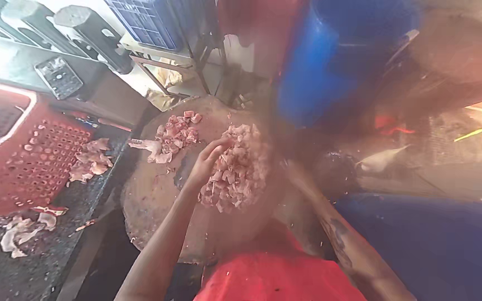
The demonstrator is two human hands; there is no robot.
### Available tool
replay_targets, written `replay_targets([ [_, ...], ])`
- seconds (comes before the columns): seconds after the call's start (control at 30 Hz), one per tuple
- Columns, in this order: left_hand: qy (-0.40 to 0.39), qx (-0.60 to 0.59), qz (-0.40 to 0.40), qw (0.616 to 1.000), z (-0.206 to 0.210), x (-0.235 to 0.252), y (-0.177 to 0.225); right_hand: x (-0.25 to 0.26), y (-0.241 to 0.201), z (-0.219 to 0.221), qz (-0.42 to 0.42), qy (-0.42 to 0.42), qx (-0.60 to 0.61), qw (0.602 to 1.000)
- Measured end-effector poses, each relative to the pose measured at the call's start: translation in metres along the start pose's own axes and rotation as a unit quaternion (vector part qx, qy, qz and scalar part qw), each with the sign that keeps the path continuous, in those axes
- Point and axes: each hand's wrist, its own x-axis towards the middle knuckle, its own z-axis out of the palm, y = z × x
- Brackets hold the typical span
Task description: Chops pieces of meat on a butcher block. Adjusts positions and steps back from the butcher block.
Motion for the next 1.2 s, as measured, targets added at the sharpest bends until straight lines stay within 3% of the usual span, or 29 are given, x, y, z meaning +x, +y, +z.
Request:
replay_targets([
  [0.07, 0.101, 0.085, 0.005, 0.991, -0.014, -0.036, -0.017, 0.009, -0.007, 0.008, -0.031, -0.02, -0.105, 0.994],
  [0.13, 0.191, 0.206, -0.043, 0.959, -0.01, -0.084, -0.058, 0.008, -0.002, 0.015, -0.047, -0.055, -0.12, 0.99],
  [0.27, 0.319, 0.233, -0.074, 0.916, 0.066, -0.152, -0.141, 0.008, 0.027, 0.011, -0.032, -0.085, -0.034, 0.995],
  [0.33, 0.361, 0.251, -0.061, 0.896, 0.107, -0.136, -0.135, 0.007, 0.032, 0.011, -0.026, -0.077, 0.001, 0.997],
  [0.43, 0.411, 0.238, -0.045, 0.879, 0.132, -0.075, -0.122, 0.004, 0.035, 0.016, -0.007, -0.068, 0.019, 0.997],
  [0.6, 0.315, 0.219, -0.064, 0.921, 0.13, 0.0, -0.106, 0.007, 0.04, 0.022, -0.005, -0.037, 0.041, 0.998],
  [0.7, 0.248, 0.149, -0.064, 0.955, 0.107, 0.002, -0.076, 0.006, 0.048, 0.033, 0.023, -0.004, 0.144, 0.989],
  [0.77, 0.259, 0.122, 0.011, 0.958, 0.071, -0.015, -0.062, -0.002, 0.048, 0.039, 0.031, 0.023, 0.205, 0.978],
  [0.83, 0.29, 0.163, 0.065, 0.941, 0.025, -0.031, -0.079, -0.017, 0.052, 0.05, 0.044, 0.043, 0.244, 0.968],
  [0.97, 0.28, 0.231, -0.062, 0.93, -0.031, -0.006, -0.129, -0.03, 0.043, 0.052, 0.071, 0.024, 0.195, 0.978],
  [1.1, 0.141, 0.179, -0.006, 0.974, 0.005, 0.065, -0.112, -0.025, 0.027, 0.043, 0.046, -0.004, 0.08, 0.996],
  [1.2, 0.021, 0.214, 0.009, 0.976, 0.018, 0.087, -0.099, -0.016, 0.028, 0.044, 0.032, 0.007, 0.068, 0.997],
])
